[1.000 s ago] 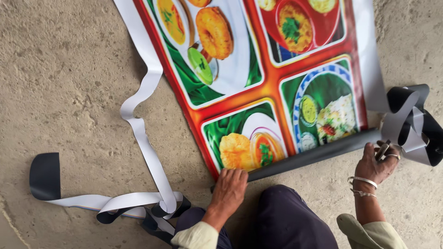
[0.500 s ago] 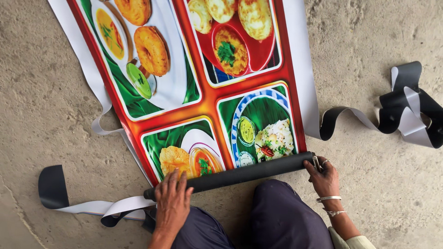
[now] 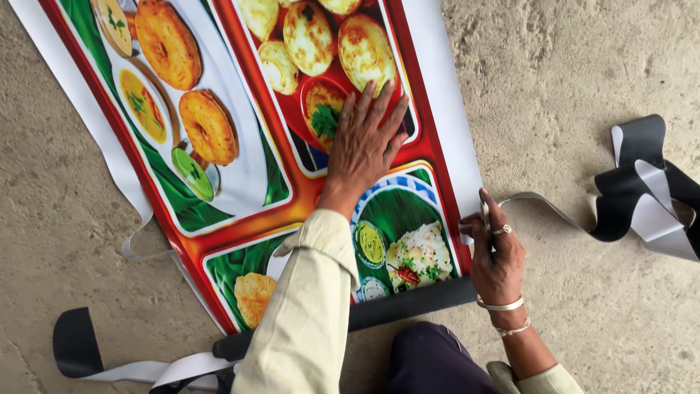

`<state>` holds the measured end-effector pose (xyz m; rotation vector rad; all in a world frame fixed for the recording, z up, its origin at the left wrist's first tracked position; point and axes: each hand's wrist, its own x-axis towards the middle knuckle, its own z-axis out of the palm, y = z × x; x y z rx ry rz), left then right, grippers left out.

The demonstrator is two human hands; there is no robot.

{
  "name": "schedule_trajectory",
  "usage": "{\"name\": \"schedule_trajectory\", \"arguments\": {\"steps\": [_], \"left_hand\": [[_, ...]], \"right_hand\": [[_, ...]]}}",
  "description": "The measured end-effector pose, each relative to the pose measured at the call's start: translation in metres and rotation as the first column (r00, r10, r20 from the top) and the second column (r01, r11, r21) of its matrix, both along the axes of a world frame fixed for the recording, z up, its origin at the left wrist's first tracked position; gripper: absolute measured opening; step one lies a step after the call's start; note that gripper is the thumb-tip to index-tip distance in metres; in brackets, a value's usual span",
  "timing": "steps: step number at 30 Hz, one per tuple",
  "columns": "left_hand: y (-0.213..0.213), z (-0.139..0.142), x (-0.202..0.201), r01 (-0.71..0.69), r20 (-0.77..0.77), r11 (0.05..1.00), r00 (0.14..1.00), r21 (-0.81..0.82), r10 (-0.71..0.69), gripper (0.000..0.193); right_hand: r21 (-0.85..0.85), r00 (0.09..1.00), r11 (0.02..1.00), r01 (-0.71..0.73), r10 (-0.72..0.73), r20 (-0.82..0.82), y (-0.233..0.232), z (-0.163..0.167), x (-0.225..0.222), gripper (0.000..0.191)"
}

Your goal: The person sits on the floor and uses a utility knife to trim the white edges off a large printed banner featuring food images. They hold the banner steady with one hand while cutting along the borders with the other, then roll the banner onto a black tube.

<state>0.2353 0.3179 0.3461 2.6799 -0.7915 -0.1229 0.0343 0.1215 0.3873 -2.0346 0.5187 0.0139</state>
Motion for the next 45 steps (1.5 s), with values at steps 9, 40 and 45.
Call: {"name": "schedule_trajectory", "arguments": {"steps": [9, 40, 45], "left_hand": [[-0.012, -0.032, 0.109, 0.012, -0.089, 0.993, 0.996, 0.116, -0.002, 0.069], [-0.002, -0.105, 0.089, 0.094, -0.043, 0.995, 0.994, -0.039, -0.096, 0.05], [0.001, -0.108, 0.087, 0.085, -0.047, 0.994, 0.995, -0.073, -0.088, 0.049]], "right_hand": [[-0.406, 0.931, 0.897, -0.176, 0.285, 0.226, 0.018, -0.054, 0.165, 0.045], [-0.666, 0.932, 0.692, -0.277, 0.361, -0.013, 0.029, -0.096, 0.192, 0.036], [-0.63, 0.914, 0.714, -0.305, 0.405, 0.017, 0.029, -0.096, 0.194, 0.034]]}}
